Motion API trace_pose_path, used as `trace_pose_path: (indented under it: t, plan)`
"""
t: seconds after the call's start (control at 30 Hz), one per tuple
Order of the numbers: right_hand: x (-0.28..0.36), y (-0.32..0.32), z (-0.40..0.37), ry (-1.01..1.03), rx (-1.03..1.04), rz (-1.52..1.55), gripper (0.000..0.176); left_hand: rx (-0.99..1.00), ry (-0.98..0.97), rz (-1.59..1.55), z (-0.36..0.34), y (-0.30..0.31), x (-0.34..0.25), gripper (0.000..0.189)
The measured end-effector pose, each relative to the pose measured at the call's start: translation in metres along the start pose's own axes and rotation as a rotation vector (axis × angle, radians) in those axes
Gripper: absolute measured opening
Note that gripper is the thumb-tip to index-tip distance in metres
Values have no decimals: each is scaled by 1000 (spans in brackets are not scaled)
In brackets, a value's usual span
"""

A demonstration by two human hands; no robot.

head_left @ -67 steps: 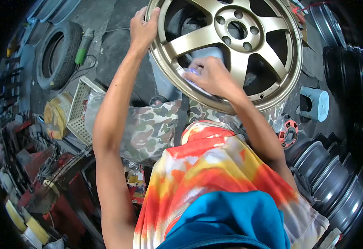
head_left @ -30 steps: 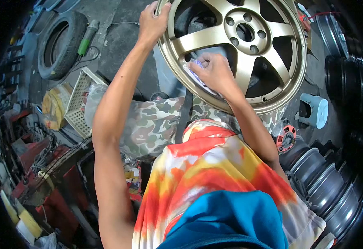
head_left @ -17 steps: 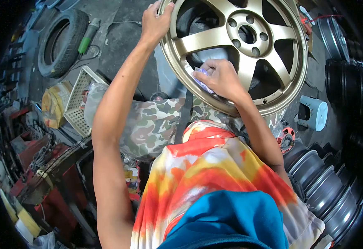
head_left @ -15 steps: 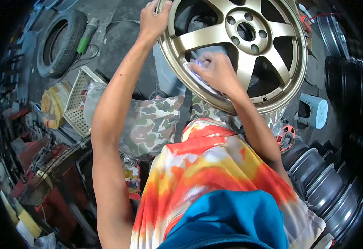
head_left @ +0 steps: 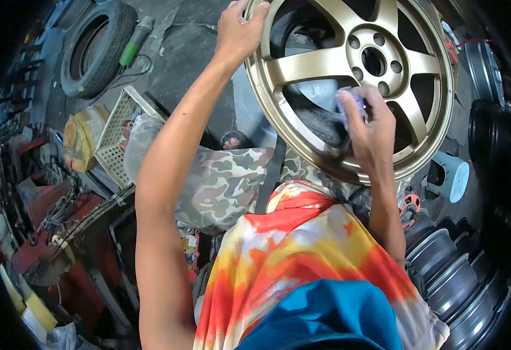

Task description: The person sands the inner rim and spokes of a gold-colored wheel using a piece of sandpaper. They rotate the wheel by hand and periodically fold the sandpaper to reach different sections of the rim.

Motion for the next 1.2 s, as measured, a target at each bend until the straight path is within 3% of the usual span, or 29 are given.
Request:
trace_pose_path:
  t: [0.07, 0.2, 0.27, 0.47, 0.53, 0.6, 0.73, 0.8, 0.93, 1.13, 1.2]
  plan:
    - [-9, 2, -6, -385, 107, 186, 25, -6, 2, -7, 0, 1, -1, 37]
    - [-15, -8, -12, -360, 135, 184, 25, 1, -27, 52, 1, 0, -1, 38]
    - [-11, -10, -12, -122, 121, 140, 24, -5, -30, 66, 1, 2, -2, 39]
    - [-25, -5, -12, -193, 120, 447, 29, -23, -84, 183, 2, 22, -33, 40]
    - [-29, -5, -12, -242, 162, 531, 28, -15, -111, 90, -2, 29, -55, 41]
    - [-29, -4, -12, -284, 160, 569, 28, 70, -234, 109, -6, 34, -70, 31]
    - [-18, -6, -10, -299, 228, 691, 28, 598, 102, -237, -48, 4, -93, 24]
    - [-16, -6, -9, -295, 248, 715, 28, 813, 142, -186, -59, -3, -100, 27]
    - [-17, -4, -7, -283, 274, 729, 29, 953, 210, -228, -67, -9, -107, 26]
    - [-10, -3, -10, -271, 295, 728, 31, 951, 229, -306, -73, -19, -92, 17]
    - [-9, 0, -10, -232, 221, 834, 31, 915, 339, -432, -71, -20, -87, 17]
Point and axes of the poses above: each hand's wrist, its own z-axis towards the middle knuckle, its own y-axis out of the back of the hand, x = y × z, the point moved 5 cm from there along z, towards the middle knuckle, and after that the axes turned 3 degrees about -x, right-handed, at the moved point
